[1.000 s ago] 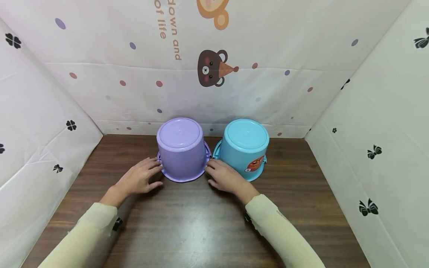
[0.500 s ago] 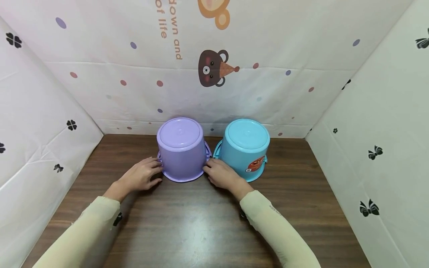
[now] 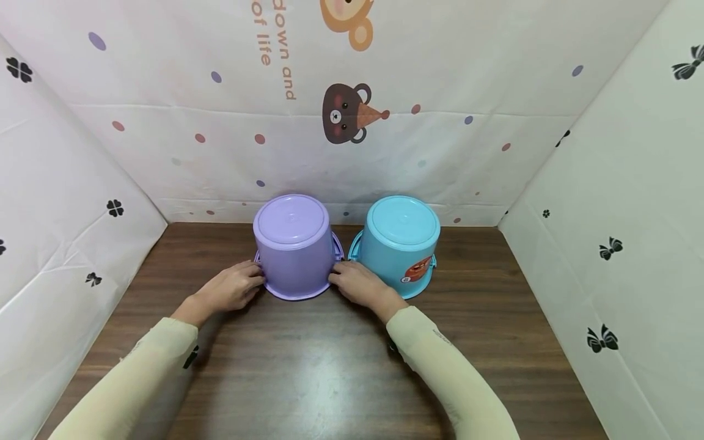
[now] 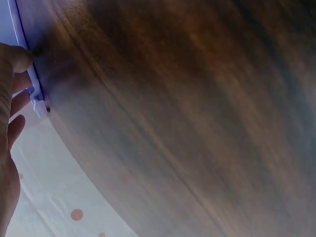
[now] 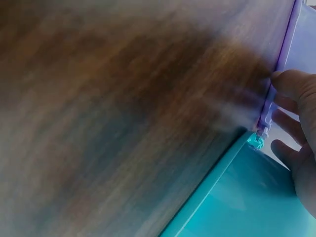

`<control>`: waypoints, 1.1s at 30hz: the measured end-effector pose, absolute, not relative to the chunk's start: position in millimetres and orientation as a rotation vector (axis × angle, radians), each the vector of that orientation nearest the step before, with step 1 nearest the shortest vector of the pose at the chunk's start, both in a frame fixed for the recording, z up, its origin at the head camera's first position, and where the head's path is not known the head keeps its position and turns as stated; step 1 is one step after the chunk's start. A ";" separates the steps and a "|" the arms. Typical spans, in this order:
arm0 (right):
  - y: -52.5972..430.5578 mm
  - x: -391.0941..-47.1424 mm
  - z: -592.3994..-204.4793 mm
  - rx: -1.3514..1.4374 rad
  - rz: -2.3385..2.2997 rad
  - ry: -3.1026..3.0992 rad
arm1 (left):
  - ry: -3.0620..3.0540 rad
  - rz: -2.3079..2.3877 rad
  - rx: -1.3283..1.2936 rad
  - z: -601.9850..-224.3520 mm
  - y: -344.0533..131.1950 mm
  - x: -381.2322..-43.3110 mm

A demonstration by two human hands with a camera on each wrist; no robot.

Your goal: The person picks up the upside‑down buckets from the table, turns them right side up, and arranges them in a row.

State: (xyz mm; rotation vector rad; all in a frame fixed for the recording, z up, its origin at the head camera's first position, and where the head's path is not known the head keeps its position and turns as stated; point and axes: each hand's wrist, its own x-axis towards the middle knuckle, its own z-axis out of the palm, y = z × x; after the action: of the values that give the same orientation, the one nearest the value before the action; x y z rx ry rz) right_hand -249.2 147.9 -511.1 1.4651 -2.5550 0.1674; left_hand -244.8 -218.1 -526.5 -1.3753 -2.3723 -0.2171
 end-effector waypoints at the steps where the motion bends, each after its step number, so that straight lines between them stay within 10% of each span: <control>1: 147.2 -250.1 -511.5 1.468 0.174 -2.559 | -2.370 -0.217 -1.374 -527.0 -218.5 -245.1; 33: 134.8 -255.9 -523.3 1.308 -0.140 -2.465 | -2.380 -0.254 -1.264 -538.1 -218.0 -246.6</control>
State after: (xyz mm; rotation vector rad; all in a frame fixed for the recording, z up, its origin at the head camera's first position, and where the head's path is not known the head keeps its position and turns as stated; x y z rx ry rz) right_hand -255.9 134.8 -523.3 1.3077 -2.4651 -0.1398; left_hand -246.6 -218.0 -538.1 -1.2643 -2.3804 -0.2536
